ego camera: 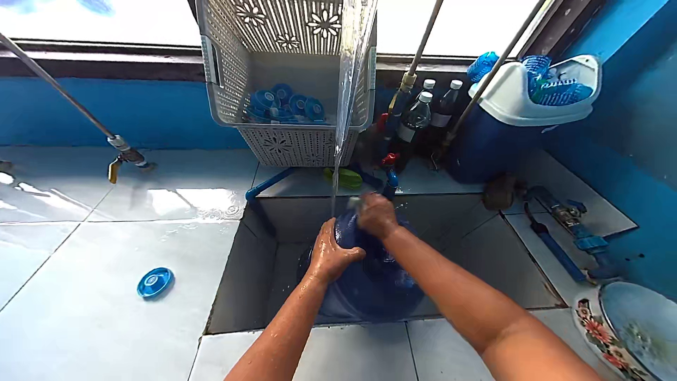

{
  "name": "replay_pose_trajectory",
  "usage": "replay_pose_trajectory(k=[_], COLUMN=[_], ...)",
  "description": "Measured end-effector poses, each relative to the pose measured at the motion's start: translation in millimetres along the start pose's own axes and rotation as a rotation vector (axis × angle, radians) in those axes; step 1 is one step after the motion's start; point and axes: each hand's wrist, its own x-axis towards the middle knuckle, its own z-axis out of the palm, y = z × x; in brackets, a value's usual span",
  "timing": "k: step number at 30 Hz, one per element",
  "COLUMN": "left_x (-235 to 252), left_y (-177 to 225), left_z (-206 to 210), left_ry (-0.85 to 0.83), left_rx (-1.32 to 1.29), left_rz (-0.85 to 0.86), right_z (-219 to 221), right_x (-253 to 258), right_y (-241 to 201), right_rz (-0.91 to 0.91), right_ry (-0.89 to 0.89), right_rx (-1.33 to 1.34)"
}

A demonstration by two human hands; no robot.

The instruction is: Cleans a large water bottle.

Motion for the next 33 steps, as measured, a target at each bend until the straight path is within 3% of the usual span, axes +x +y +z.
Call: replay_pose_trajectory(k=[2,3,4,7,8,11,13,14,16,18,19,22,23,26,27,31,33], left_x=[-8.0,-17.1,-27.2,-38.9,-28.8,42.1,69.1,67.3,46.9,23.0,14.2,-1.1,-8.0,-21.1,-21.3,-33.8,-51.4], left_y=[-8.5,-12.3,-14.3,-4.6,1.5,19.1,23.1,20.0,16.5,19.5,19.3,8.7,5.2,5.2,8.2,2.3,-7.5], left_z=[2.0,0.2,-2.2,-5.2,-9.1,-47.8,-69.2,-67.2,-46.6,-21.3,-12.5,-10.9,-14.0,-16.0,-15.1,-1.2,6.3], left_ry=[0.075,0.094,0.101,0.104,0.090,-0.165,-0.332,-0.327,-0.218,-0.118,-0.082,0.068,0.080,0.123,0.132,0.230,0.288], left_rx=[-0.050,-0.051,-0.043,-0.049,-0.059,0.016,0.191,0.185,0.101,0.169,0.201,0.163,0.151,0.105,0.111,0.089,0.035], left_rz=[0.026,0.016,-0.006,-0.073,-0.080,-0.066,-0.028,-0.014,-0.009,-0.042,-0.044,0.003,-0.023,-0.090,-0.096,-0.042,-0.052], right_z=[18.6,19.9,17.3,0.0,11.6,44.7,37.1,26.7,-1.2,-15.0,-8.3,18.0,13.0,-20.3,-18.6,21.4,14.2], right_x=[-19.2,-18.1,-13.7,-2.4,-17.1,-109.5,-132.3,-122.4,-74.5,-28.8,-19.4,-8.9,-3.7,25.0,24.6,-16.8,-12.6], right_y=[-21.0,-21.1,-15.2,4.5,2.5,-23.8,-12.4,8.2,45.7,36.1,17.7,-24.9,-22.9,0.2,-1.7,-40.3,-31.6], right_rz=[-0.352,-0.427,-0.401,-0.001,-0.041,-0.494,-0.668,-0.625,-0.307,0.036,0.036,-0.305,-0.279,0.175,0.191,-0.396,-0.403], right_ry=[0.097,0.093,0.104,0.095,0.154,0.160,0.068,0.074,0.085,-0.015,-0.007,0.052,-0.008,-0.167,-0.152,0.030,0.046], right_rx=[0.132,0.185,0.163,0.004,0.002,0.213,0.274,0.210,0.023,0.014,0.022,0.122,0.109,0.033,0.006,0.182,0.146])
